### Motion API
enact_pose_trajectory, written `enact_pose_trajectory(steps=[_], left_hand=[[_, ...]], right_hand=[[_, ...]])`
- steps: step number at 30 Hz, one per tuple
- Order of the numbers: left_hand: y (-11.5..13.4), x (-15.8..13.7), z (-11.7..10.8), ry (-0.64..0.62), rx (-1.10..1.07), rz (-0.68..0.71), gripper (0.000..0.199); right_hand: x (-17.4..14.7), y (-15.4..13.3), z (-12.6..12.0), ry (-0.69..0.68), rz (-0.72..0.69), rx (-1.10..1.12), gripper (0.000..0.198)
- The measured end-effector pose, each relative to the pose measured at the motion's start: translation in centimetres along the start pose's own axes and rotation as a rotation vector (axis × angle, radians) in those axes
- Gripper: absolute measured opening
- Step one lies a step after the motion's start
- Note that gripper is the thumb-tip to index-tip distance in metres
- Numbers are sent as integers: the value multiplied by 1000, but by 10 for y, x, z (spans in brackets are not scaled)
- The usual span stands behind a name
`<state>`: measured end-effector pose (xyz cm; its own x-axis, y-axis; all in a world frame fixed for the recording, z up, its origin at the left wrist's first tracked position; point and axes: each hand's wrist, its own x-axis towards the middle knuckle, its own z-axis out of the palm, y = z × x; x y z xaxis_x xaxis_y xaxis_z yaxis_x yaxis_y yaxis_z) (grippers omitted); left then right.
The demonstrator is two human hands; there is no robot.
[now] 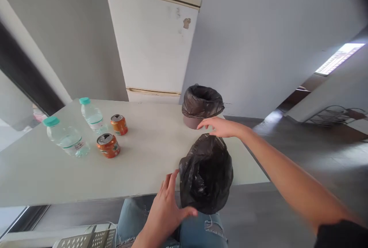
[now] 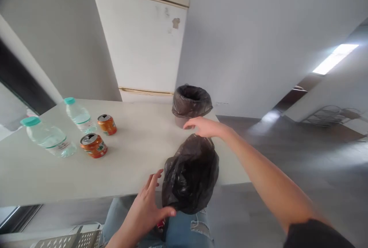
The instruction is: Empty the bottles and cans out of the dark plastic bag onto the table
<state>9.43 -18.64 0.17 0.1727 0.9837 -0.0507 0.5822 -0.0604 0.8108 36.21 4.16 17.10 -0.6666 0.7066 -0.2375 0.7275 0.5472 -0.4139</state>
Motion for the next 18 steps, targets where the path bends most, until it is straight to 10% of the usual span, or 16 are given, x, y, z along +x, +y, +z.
enact_pose_trajectory(steps=[2,5,8,10,18], left_hand=[[4,-1,14,-21,61,52,120],[8,4,26,14,85,137,71],[12,21,11,111,-2,268,22],[19,40,-18,232,-26,323,22],[91,85,-176,959,276,375,42]], right_hand=[[-43,39,19,42,35,-35,81],[-73,79,56,-18,88,14,105],[-72,94,77,88,55,112,56],[-63,91,73,219,25,141,21],[-46,-2,-9,1042,-230,86,22]])
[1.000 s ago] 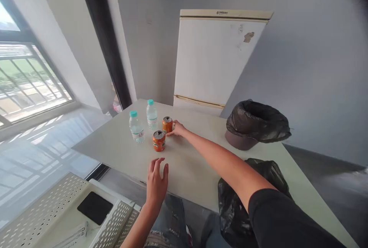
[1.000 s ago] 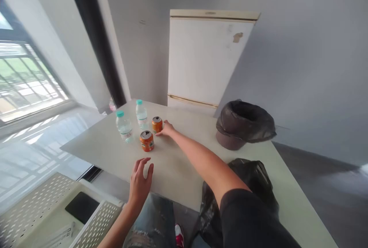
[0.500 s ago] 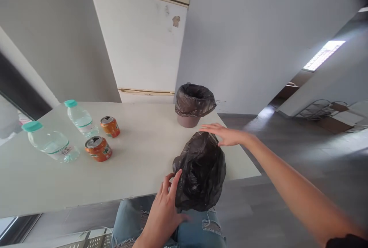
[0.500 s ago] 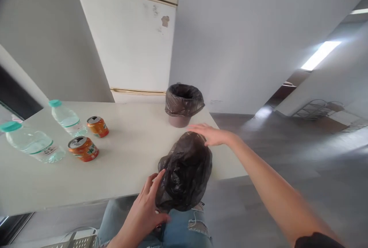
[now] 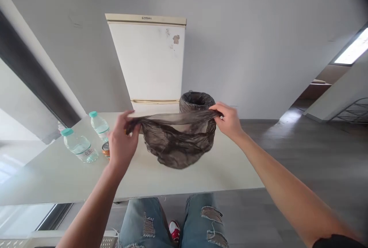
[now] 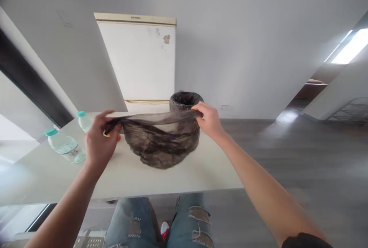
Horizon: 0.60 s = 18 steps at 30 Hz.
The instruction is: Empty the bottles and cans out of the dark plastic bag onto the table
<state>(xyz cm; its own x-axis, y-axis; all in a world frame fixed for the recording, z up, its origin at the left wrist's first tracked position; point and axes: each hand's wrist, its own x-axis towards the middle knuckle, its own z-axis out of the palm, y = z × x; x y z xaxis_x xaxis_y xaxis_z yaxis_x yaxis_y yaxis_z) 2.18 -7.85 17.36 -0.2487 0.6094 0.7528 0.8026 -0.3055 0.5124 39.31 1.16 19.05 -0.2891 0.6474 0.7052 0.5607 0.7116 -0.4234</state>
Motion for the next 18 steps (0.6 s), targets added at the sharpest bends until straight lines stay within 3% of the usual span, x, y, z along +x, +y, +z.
enact_pose_trajectory(steps=[2,4,7,9,11,14,16,18], left_hand=[[0,3,-15,138,38,120,42],[-9,-16,-23,112,36,288,29],[-42,-71,-20,-146,23,379,20],[-68,-110,-14,-369,86,294,23],[-88,-139,-10,-602,173,183,30],[-92,-152,-19,-811,195,88,50],[-73,-141,-29,-752,142,65,54],[-45,-123,-32,-591,97,47,44]], right_hand=[[-3,-21,-3,145,-126,-4,20],[-23,-30,3,53,-153,-9,22],[-72,-20,24,-322,103,10,24],[-104,-7,36,-598,325,14,22],[-128,4,38,-879,455,14,20],[-139,6,19,-1191,513,92,61],[-130,-6,5,-1171,527,121,64],[-115,-23,4,-924,532,62,46]])
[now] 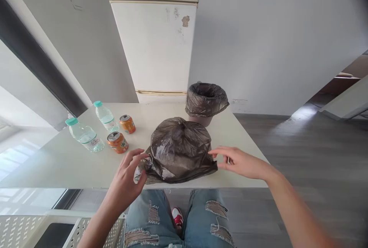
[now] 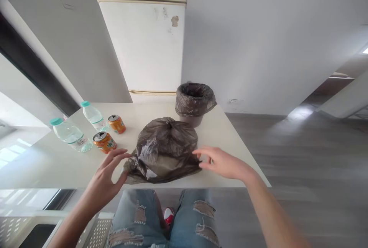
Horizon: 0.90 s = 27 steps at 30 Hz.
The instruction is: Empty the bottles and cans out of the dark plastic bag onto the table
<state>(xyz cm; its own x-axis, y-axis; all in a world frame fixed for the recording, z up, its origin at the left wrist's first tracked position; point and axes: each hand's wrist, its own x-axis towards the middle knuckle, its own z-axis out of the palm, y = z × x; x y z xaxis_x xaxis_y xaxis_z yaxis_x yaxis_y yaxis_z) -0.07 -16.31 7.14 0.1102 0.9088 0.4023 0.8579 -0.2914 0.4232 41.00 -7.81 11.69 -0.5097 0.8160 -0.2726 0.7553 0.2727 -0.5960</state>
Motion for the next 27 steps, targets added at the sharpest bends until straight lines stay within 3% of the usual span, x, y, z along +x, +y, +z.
enact_pose_trajectory(steps=[2,4,5,7,9,11,13,16,20,23,25,27], left_hand=[[25,23,1,78,-31,25,37],[36,51,23,-23,-31,115,51],[33,65,40,-71,8,157,62],[12,85,78,-159,86,132,81],[-19,94,106,-267,123,73,82],[-47,95,117,-301,128,52,69],[-64,91,113,-288,123,57,53],[-65,90,95,-232,110,58,31],[-46,104,73,-131,6,68,24],[-31,113,62,-75,-117,108,35],[-21,111,58,9,-94,63,41],[-8,101,57,119,-60,-25,49]], right_hand=[[17,-25,2,291,-78,-41,44],[52,-42,13,437,-229,-139,51],[74,-46,19,435,-282,-211,64],[117,-42,32,366,-213,-280,92],[150,-26,38,292,-109,-266,95],[166,-5,39,266,-63,-236,81],[167,12,34,262,-62,-208,58],[154,20,23,239,-104,-154,31],[145,-4,11,300,-235,-63,46],[160,-32,10,369,-326,24,64],[178,-47,13,307,-313,63,76],[194,-57,18,244,-242,84,57]])
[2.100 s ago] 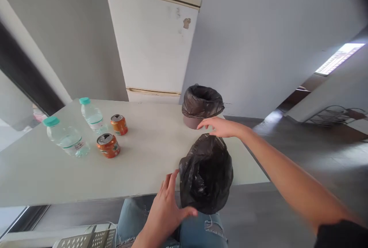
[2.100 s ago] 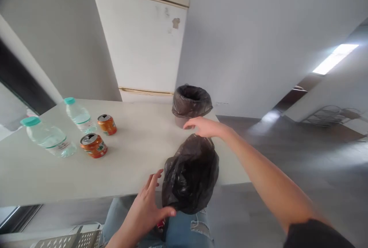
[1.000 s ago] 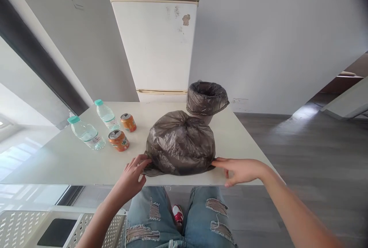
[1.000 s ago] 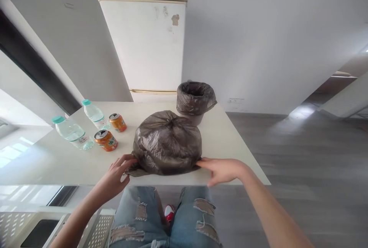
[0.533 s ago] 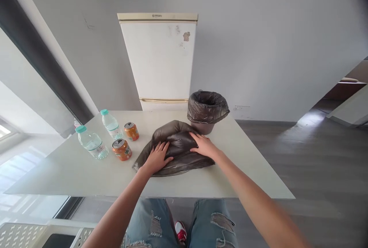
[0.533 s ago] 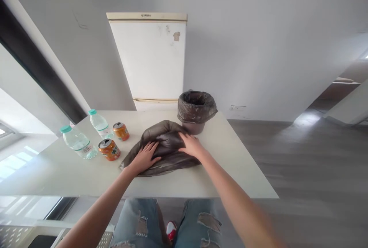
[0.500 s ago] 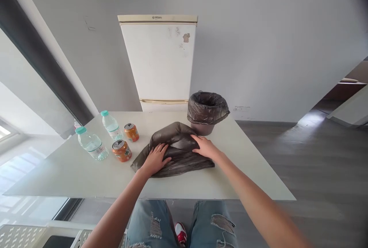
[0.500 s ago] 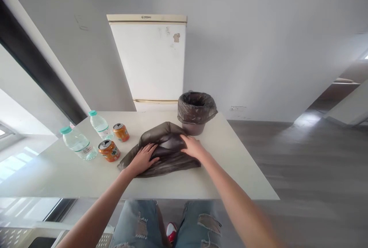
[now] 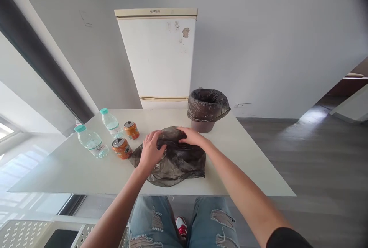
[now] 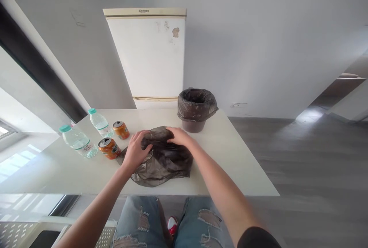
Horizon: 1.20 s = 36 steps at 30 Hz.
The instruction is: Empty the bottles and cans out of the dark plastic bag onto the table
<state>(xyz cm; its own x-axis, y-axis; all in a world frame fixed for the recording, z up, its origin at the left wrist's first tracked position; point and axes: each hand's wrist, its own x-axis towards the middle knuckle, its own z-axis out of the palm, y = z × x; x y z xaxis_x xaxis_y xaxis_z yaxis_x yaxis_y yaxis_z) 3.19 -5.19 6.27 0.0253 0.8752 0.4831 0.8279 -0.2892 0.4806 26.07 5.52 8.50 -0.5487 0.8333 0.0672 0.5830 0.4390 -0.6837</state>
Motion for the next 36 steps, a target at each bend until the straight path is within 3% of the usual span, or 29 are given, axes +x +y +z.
enact_pose_trajectory(steps=[2,5,7,9,12,16,18,20,21,23,24,26,28,30,32,34,36], left_hand=[[17,-15,1,56,10,-54,72],[50,-34,6,26,25,-47,122],[68,-37,10,-5,5,-10,135],[77,-33,14,-9,-24,-27,126],[62,-28,25,-88,-7,-88,95],[17,-29,30,-243,5,-46,35],[3,-31,14,-283,-178,-83,40],[7,-33,-15,-316,-435,-123,66],[16,-34,-31,-315,-516,-136,71],[48,-37,-54,-99,-535,-124,63],[69,-38,-57,33,-477,-103,70],[111,-43,-42,37,-289,-29,112],[143,-49,-6,-66,-234,82,130],[156,-53,33,-148,-263,124,100],[151,-55,59,-180,-251,53,64],[137,-54,65,-215,-194,5,27],[123,-50,56,-271,-173,70,6]], right_hand=[[5,-9,10,16,49,23,24],[-12,-35,22,13,2,100,19],[-34,-58,25,-4,-74,207,17],[-56,-79,19,40,-104,334,15],[-82,-92,-7,187,-39,502,16],[-106,-56,-52,426,125,557,24],[-116,-22,-69,571,217,501,25],[-125,8,-79,704,280,422,23],[-130,17,-81,754,296,384,22],[-137,19,-77,801,313,336,21],[-140,10,-72,780,311,324,21],[-144,-23,-57,671,267,324,22],[-149,-64,-40,508,176,410,22],[-154,-95,-27,427,122,561,21],[-158,-105,-25,463,129,696,21],[-160,-93,-33,576,156,810,22],[-162,-68,-50,684,178,929,22]])
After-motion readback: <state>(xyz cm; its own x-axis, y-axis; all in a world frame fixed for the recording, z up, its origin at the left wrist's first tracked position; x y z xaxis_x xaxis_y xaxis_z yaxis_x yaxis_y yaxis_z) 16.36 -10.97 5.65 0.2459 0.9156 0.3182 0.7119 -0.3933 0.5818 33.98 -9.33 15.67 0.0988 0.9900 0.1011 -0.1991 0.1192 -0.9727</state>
